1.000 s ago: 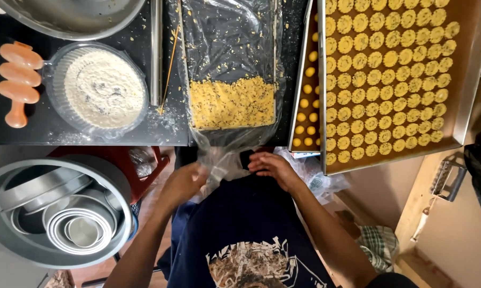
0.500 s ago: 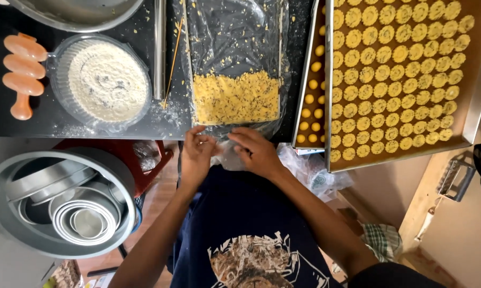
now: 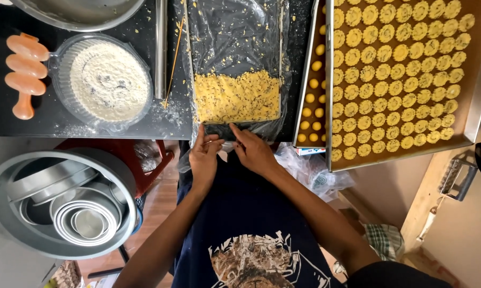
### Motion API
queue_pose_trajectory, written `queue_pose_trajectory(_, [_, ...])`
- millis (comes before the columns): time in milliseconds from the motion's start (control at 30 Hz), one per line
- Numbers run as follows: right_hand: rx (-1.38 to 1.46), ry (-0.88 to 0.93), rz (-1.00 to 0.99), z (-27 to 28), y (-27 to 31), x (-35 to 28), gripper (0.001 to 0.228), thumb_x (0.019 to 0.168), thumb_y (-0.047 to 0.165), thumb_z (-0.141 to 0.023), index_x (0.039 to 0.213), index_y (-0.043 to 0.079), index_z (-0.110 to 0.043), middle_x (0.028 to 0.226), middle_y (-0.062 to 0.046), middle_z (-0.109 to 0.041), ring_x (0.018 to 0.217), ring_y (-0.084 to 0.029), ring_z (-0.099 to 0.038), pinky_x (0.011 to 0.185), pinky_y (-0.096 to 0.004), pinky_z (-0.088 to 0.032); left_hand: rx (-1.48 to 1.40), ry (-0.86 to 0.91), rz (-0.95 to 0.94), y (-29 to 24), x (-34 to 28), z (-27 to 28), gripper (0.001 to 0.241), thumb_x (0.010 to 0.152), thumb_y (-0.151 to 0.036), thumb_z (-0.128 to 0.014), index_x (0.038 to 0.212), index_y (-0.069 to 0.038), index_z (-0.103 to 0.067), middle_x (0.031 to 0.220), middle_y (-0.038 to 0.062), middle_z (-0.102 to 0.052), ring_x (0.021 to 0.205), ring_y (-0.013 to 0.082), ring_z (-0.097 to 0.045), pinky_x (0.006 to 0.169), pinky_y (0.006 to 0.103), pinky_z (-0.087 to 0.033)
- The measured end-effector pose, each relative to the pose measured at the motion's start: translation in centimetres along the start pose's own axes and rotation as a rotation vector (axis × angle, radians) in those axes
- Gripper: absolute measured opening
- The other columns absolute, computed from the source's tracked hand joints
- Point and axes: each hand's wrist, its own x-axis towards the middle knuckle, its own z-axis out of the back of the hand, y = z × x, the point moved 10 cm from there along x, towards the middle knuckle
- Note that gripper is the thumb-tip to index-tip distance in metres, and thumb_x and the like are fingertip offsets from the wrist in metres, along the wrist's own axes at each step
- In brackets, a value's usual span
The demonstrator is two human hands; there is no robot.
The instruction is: The person presses dough into a mold to form small cookies on a tray.
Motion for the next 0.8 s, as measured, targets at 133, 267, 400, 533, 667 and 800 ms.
queue_pose_trajectory(133, [-0.009,-0.006,0.001,-0.3,-0.2,-0.2,0.062,0.096,0.010,-0.065,0.155,0.011,-0.045,0.098,-0.015,-0.064,0.088,-0.032,-0.066,0.078,-0.042,-0.055,-0.006,0.007,0.012,0.0,-0.3,-0.5,0.070,0.097,0.000,-0.053,0.162,-0.001,-0.026,0.114,0.011,-0.067,0.097,0.0164,-0.074,0.085,0.0278,-0.060])
queue_pose_trajectory(267, [0.006,-0.032,0.047,-0.4,0.1,-0.5,0.063,0.096,0.008,-0.065,0.155,0.010,-0.044,0.099,-0.017,-0.063,0.090,-0.035,-0.065,0.080,-0.043,-0.055,0.006,0.011,-0.004,0.3,-0.4,-0.7,0.071,0.097,0.001,-0.054,0.162,-0.003,-0.026,0.110,0.010,-0.067,0.090,0.0157,-0.074,0.081,0.0284,-0.061])
queue_pose_trajectory(400, [0.018,-0.040,0.056,-0.8,-0.7,-0.6,0.061,0.097,0.007,-0.065,0.155,0.009,-0.045,0.100,-0.017,-0.063,0.092,-0.035,-0.065,0.081,-0.043,-0.055,0.075,0.014,0.013,-0.3,-0.6,-1.3,0.070,0.097,0.000,-0.056,0.161,-0.003,-0.028,0.105,0.009,-0.069,0.083,0.0154,-0.074,0.076,0.0275,-0.062])
queue_pose_trajectory(533, [0.026,-0.028,0.036,-1.1,-1.4,-1.0,0.060,0.096,0.005,-0.063,0.153,0.008,-0.046,0.102,-0.018,-0.064,0.093,-0.035,-0.066,0.081,-0.043,-0.055,0.029,0.083,0.008,0.5,-0.5,-2.5,0.068,0.099,-0.002,-0.059,0.161,-0.002,-0.032,0.106,0.009,-0.068,0.082,0.0135,-0.073,0.073,0.0271,-0.062])
queue_pose_trajectory(667, [0.060,-0.021,-0.003,-0.6,-1.4,-0.9,0.058,0.095,0.002,-0.061,0.152,0.010,-0.050,0.104,-0.017,-0.066,0.093,-0.034,-0.068,0.082,-0.042,-0.055,0.058,0.068,0.046,-0.5,-0.9,-3.1,0.067,0.098,-0.004,-0.057,0.160,-0.004,-0.032,0.103,0.008,-0.070,0.077,0.0130,-0.072,0.067,0.0256,-0.058])
queue_pose_trajectory(800, [0.090,-0.018,-0.040,-0.8,-1.9,-1.1,0.055,0.097,0.003,-0.061,0.150,0.011,-0.052,0.103,-0.017,-0.066,0.092,-0.034,-0.068,0.080,-0.041,-0.055,0.118,0.073,0.030,-0.8,-0.8,-3.2,0.064,0.099,-0.005,-0.057,0.159,-0.004,-0.034,0.103,0.008,-0.070,0.077,0.0128,-0.073,0.066,0.0253,-0.059])
